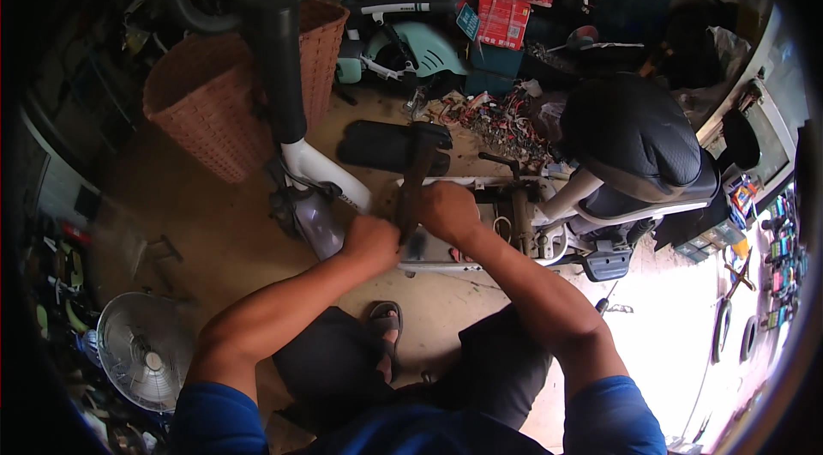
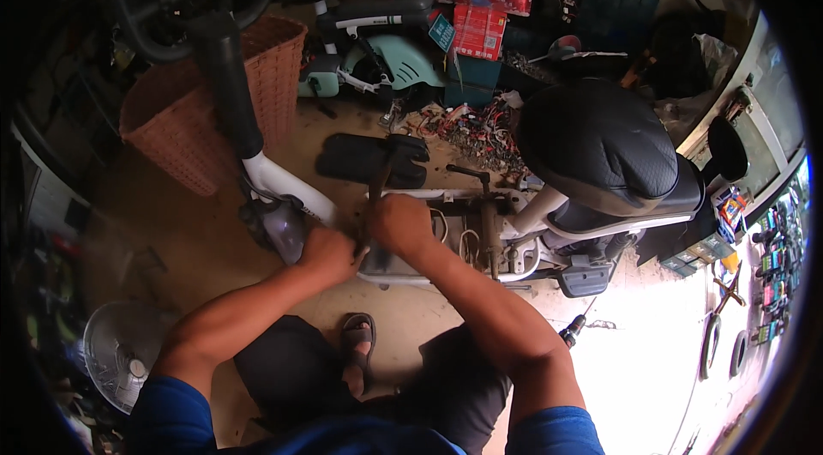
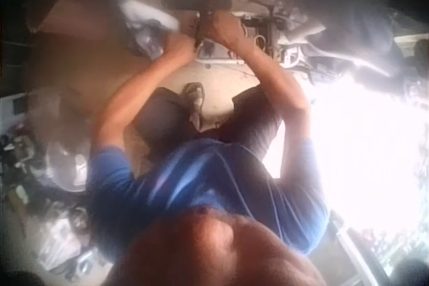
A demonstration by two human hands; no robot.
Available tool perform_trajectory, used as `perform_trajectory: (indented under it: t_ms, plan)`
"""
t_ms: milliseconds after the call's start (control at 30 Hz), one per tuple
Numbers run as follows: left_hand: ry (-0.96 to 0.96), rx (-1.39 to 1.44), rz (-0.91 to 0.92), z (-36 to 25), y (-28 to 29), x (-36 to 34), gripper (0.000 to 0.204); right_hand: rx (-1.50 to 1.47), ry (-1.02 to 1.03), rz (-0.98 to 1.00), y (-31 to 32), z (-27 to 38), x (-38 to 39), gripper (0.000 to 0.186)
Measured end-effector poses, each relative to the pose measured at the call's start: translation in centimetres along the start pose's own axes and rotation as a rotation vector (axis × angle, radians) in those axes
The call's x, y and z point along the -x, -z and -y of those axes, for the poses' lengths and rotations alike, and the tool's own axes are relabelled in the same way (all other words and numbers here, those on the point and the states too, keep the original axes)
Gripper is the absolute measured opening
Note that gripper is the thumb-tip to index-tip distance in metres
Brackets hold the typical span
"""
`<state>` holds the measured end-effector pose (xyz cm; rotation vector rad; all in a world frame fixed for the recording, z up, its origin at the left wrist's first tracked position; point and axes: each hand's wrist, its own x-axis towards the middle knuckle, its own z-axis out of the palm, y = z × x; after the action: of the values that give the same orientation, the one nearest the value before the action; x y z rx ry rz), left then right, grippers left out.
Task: The person uses a power drill to remove screws from the floorboard of an electric scooter, lifts the cover to reveal the internal compartment, and handles the battery and wiring by hand.
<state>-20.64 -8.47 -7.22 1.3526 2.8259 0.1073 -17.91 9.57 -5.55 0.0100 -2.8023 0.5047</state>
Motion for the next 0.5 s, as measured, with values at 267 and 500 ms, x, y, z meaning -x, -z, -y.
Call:
perform_trajectory:
  t_ms: [267, 500]
  plan:
    - [0.04, -0.014, -0.148, 0.1, 1.4, -1.9, 0.045, -0.014, 0.19, 0.03, 2.4, -0.4, -2.9, 0.016]
    - [0.157, 0.06, -0.309, 0.0, 2.0, -7.2, 0.045, 0.19, 0.362, -0.107, -5.9, -8.3, -10.3, 0.013]
